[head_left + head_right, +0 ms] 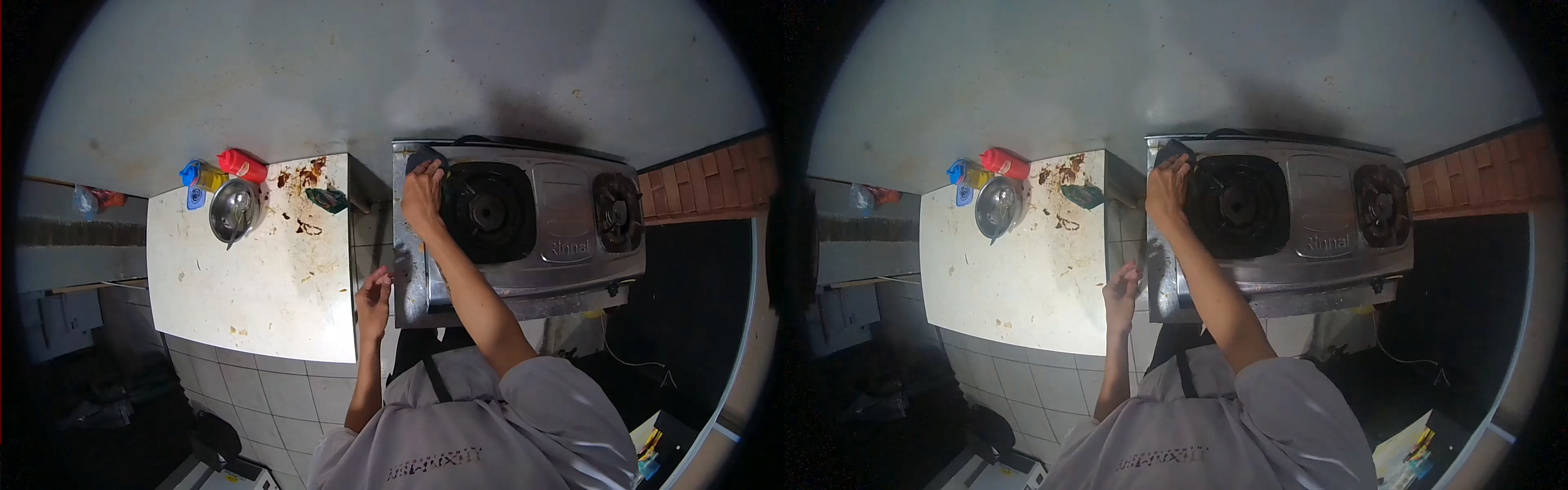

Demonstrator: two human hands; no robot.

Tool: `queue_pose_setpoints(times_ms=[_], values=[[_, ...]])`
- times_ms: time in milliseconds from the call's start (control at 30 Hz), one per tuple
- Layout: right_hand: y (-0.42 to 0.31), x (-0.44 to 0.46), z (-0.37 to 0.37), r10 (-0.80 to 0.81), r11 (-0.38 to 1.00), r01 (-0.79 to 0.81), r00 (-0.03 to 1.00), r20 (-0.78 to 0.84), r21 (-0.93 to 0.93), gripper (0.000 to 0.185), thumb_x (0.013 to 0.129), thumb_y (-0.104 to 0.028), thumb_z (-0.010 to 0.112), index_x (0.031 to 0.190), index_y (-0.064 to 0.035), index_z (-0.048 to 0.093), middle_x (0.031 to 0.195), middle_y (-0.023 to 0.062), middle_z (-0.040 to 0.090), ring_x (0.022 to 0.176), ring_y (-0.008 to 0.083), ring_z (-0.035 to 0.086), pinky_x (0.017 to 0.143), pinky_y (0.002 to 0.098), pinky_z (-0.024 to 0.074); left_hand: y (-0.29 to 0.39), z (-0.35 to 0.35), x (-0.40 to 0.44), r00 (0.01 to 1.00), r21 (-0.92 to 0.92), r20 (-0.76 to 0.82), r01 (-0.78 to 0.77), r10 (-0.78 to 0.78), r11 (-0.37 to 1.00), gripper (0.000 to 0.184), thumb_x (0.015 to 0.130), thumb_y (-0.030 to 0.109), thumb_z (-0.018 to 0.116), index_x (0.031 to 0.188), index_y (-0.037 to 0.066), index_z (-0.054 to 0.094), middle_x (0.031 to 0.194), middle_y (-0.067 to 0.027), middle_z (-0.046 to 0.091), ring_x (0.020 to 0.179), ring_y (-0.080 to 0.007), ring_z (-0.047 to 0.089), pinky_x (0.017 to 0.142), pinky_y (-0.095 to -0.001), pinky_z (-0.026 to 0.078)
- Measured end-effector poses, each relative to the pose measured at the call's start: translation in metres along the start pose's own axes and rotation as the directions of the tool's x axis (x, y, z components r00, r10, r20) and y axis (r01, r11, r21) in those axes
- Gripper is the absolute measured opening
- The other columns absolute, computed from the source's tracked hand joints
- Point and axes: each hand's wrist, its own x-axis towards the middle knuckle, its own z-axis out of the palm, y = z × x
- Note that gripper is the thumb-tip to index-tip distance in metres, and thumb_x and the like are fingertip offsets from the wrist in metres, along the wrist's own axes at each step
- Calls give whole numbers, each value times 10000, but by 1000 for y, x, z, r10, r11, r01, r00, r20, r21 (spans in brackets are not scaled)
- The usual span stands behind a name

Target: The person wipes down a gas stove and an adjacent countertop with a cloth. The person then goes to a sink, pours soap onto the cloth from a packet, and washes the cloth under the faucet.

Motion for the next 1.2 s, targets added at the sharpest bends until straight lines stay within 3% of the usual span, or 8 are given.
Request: queue_pose_setpoints(times_ms=[133,467,767,867,1033,1100,1167,1200], values=[[1,3,6,-66,952,55,997,-26,-303,544,714,-20,622,1175,217,458,1279,396,405,1043,353,498,902,351,431,-4,-3,0,1000,-67,-23,15,-17,998,325,920,149,582,1184,-40,551,1029,-110,642,987,-151,587,918,-289,428],[-1,-57,12,-153,944,121,985,-84,-306,458,774,-41,535,1181,166,495,1289,288,462,1034,289,492,889,341,413,-1,-11,-15,1000,-176,-9,26,-28,984,313,909,133,597,1171,-33,563,990,-106,649,960,-157,600,904,-289,444],[15,-141,-23,-164,951,201,972,-167,236,574,707,114,522,1273,67,441,1236,255,483,1064,401,469,946,427,379,10,-14,-53,999,-232,-42,14,-24,973,334,896,151,617,1162,-42,564,996,-113,645,968,-180,603,923,-310,452],[27,-167,-42,-5,793,124,980,-198,596,575,708,105,529,1268,-7,468,1228,214,505,1149,369,474,979,399,373,9,-14,-75,996,-204,-80,-46,31,978,341,893,160,622,1164,-39,564,1011,-117,639,967,-182,602,918,-312,459],[70,-204,-63,120,572,96,973,-199,815,456,748,104,438,1167,-11,576,1119,170,613,1013,285,599,920,326,433,-14,-4,-110,997,-219,-69,-43,28,975,331,898,163,616,1169,-20,569,1056,-123,624,962,-179,600,895,-299,471],[89,-228,-74,215,84,-130,970,110,988,454,770,106,426,1180,-20,574,1162,134,594,1013,220,592,910,287,438,-27,2,-124,998,-220,-44,30,-40,975,322,903,174,610,1169,-5,575,1074,-124,617,953,-179,600,872,-288,479],[100,-256,-76,331,-30,-16,943,25,999,414,796,97,411,1165,-7,568,1107,101,600,971,178,595,874,281,469,-41,11,-136,1000,-180,17,17,-14,984,322,903,204,614,1162,14,588,1077,-119,615,940,-175,601,848,-283,484],[101,-270,-87,441,-299,-121,862,250,946,390,804,79,413,1154,-10,564,1076,97,602,950,180,598,859,292,484,-43,17,-143,999,-160,31,48,-43,986,317,906,212,610,1160,23,592,1074,-115,616,936,-173,602,847,-284,484]])
